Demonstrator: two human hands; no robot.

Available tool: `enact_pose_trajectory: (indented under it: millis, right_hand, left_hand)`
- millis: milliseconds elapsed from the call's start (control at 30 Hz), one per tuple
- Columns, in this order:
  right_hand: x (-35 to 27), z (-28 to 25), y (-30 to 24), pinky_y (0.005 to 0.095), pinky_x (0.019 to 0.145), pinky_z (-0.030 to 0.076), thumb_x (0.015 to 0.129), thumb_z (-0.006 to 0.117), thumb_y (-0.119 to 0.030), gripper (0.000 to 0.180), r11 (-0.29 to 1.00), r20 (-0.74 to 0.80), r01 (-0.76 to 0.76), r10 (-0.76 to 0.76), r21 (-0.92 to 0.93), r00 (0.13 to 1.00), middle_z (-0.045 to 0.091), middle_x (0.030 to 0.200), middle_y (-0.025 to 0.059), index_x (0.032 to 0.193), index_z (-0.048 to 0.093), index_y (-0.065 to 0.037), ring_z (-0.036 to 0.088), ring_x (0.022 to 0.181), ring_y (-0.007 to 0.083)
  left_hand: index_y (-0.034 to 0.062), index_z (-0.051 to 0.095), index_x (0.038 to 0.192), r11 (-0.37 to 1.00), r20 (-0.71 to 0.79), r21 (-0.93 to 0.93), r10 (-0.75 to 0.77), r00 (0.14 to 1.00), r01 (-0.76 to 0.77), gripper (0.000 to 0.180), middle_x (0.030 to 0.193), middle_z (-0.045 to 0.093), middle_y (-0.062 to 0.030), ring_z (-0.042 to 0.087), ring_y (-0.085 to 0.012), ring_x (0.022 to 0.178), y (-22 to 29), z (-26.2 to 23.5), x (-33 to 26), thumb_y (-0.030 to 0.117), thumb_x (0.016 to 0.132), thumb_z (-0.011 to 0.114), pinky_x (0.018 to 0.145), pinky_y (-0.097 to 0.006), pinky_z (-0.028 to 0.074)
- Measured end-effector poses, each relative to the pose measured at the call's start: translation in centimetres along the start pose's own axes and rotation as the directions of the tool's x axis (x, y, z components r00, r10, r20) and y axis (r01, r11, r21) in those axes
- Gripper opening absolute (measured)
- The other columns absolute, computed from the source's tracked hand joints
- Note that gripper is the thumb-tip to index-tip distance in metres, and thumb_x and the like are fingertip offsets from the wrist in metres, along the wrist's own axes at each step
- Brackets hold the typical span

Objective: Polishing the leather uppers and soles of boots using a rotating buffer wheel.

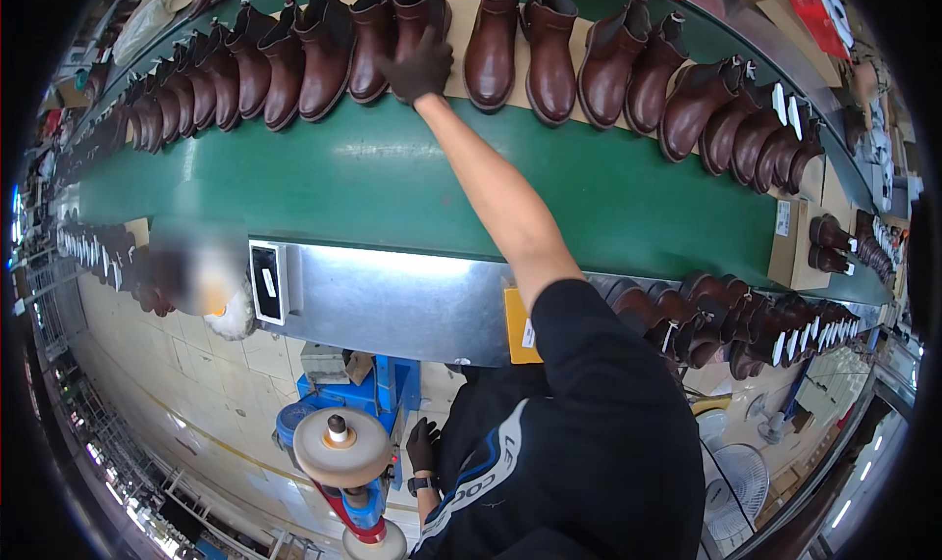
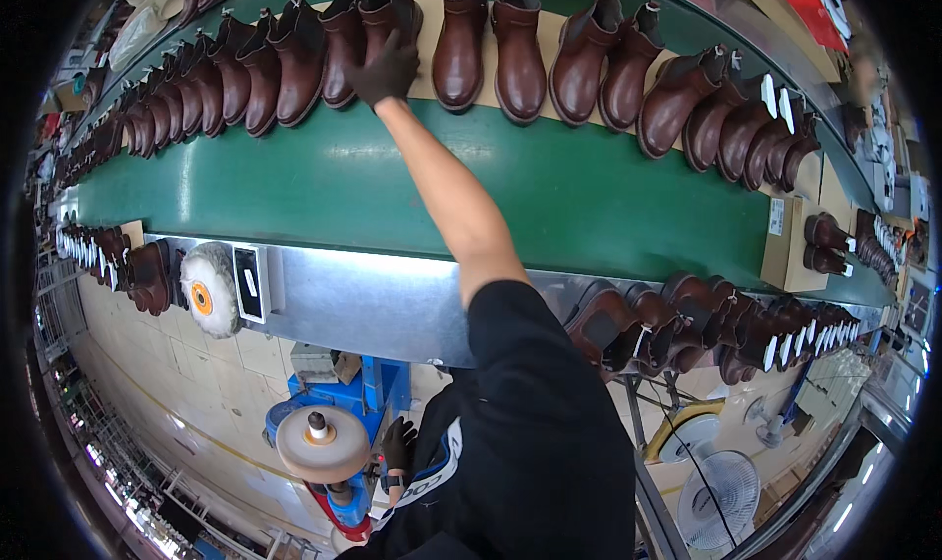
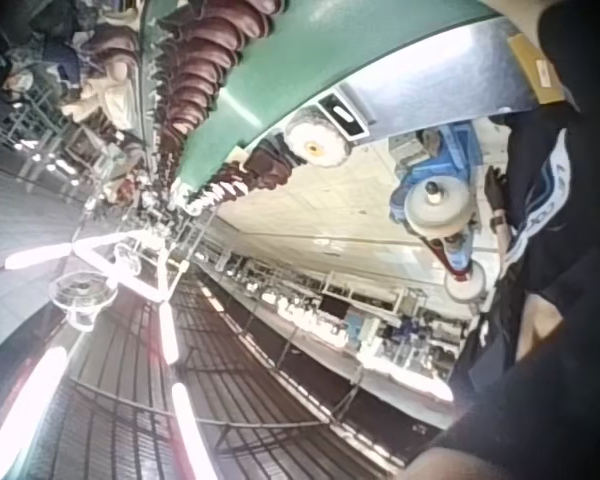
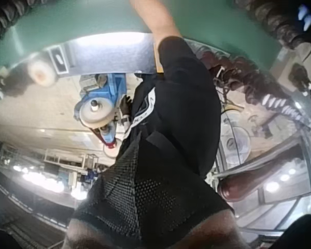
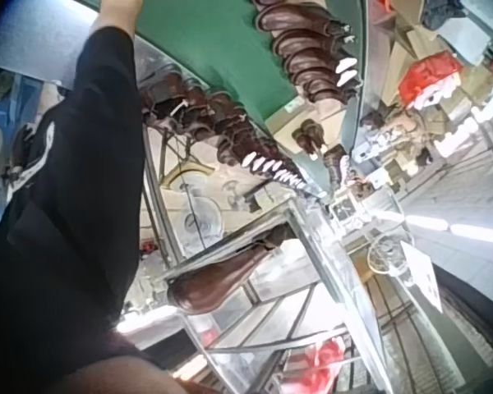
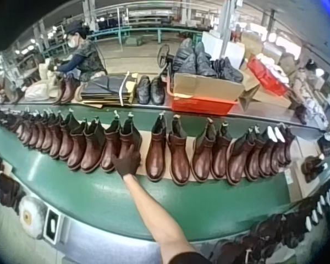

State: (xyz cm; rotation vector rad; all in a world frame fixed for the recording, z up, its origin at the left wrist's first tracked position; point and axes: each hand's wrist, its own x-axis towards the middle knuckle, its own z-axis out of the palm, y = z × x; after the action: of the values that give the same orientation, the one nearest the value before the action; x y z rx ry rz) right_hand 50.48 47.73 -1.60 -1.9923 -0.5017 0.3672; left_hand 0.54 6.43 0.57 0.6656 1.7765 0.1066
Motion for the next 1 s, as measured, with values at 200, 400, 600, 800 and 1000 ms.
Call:
enact_pose_trajectory:
  millis: [200, 400, 600, 800, 1000]
  right_hand:
    - [5.6, 1.1, 1.6, 0.0441, 0.094, 0.041, 0.045, 0.081, -0.042, 0.110, 0.943, -0.105, -0.289, 0.275, -0.164, 0.956, 0.047, 0.119, 0.0232, 0.133, 0.024, -0.008, 0.048, 0.110, 0.0388]
    - [1.0, 0.1, 0.9, 0.0411, 0.090, 0.045, 0.046, 0.080, -0.042, 0.101, 0.946, 0.104, -0.268, 0.290, -0.182, 0.951, 0.053, 0.116, 0.0201, 0.127, 0.033, -0.005, 0.054, 0.106, 0.0340]
    - [-15.3, -4.2, 3.3, 0.0377, 0.092, 0.042, 0.059, 0.078, -0.036, 0.090, 0.860, 0.393, 0.028, -0.262, 0.510, 0.881, 0.050, 0.116, 0.0201, 0.128, 0.031, 0.000, 0.051, 0.109, 0.0309]
    - [-34.5, -14.9, -0.6, 0.0353, 0.106, 0.027, 0.064, 0.078, -0.026, 0.096, 0.915, 0.839, -0.277, -0.107, 0.293, 0.533, 0.033, 0.138, 0.0151, 0.138, 0.021, 0.000, 0.032, 0.127, 0.0248]
    - [-36.8, -21.3, 0.9, 0.0368, 0.106, 0.028, 0.058, 0.080, -0.021, 0.108, 0.830, 0.824, 0.358, -0.520, 0.427, 0.224, 0.027, 0.139, 0.0194, 0.142, 0.014, -0.005, 0.032, 0.128, 0.0303]
  left_hand:
    - [-0.0044, 0.053, 0.116, 0.993, 0.039, 0.011, 0.121, 0.992, -0.121, 0.030, 0.109, 0.060, -0.0152, 0.061, -0.0218, 0.097, -0.3, 0.5, -0.2, 0.010, 0.090, 0.046, 0.082, -0.030, 0.050]
    - [-0.0043, 0.052, 0.117, 0.863, 0.154, 0.307, 0.370, 0.916, -0.400, 0.031, 0.115, 0.057, -0.0160, 0.061, -0.0226, 0.098, -1.4, 0.7, -0.3, 0.010, 0.090, 0.047, 0.082, -0.030, 0.050]
    - [0.0113, 0.047, 0.126, 0.963, 0.104, -0.240, 0.152, 0.983, -0.124, 0.041, 0.115, 0.056, -0.0147, 0.060, -0.0269, 0.098, 5.5, 2.6, 0.0, 0.032, 0.091, 0.047, 0.082, -0.037, 0.049]
    - [0.0109, 0.027, 0.140, 0.511, 0.423, -0.853, 0.561, 0.712, 0.105, 0.076, 0.137, 0.038, -0.0150, 0.041, -0.0349, 0.122, 14.1, 3.2, -2.0, 0.056, 0.083, 0.051, 0.099, -0.052, 0.034]
    - [0.0021, 0.033, 0.135, 0.717, 0.512, -0.696, 0.468, 0.720, 0.029, 0.073, 0.133, 0.043, -0.0134, 0.044, -0.0282, 0.120, 7.5, -1.1, 0.3, 0.040, 0.079, 0.062, 0.101, -0.042, 0.036]
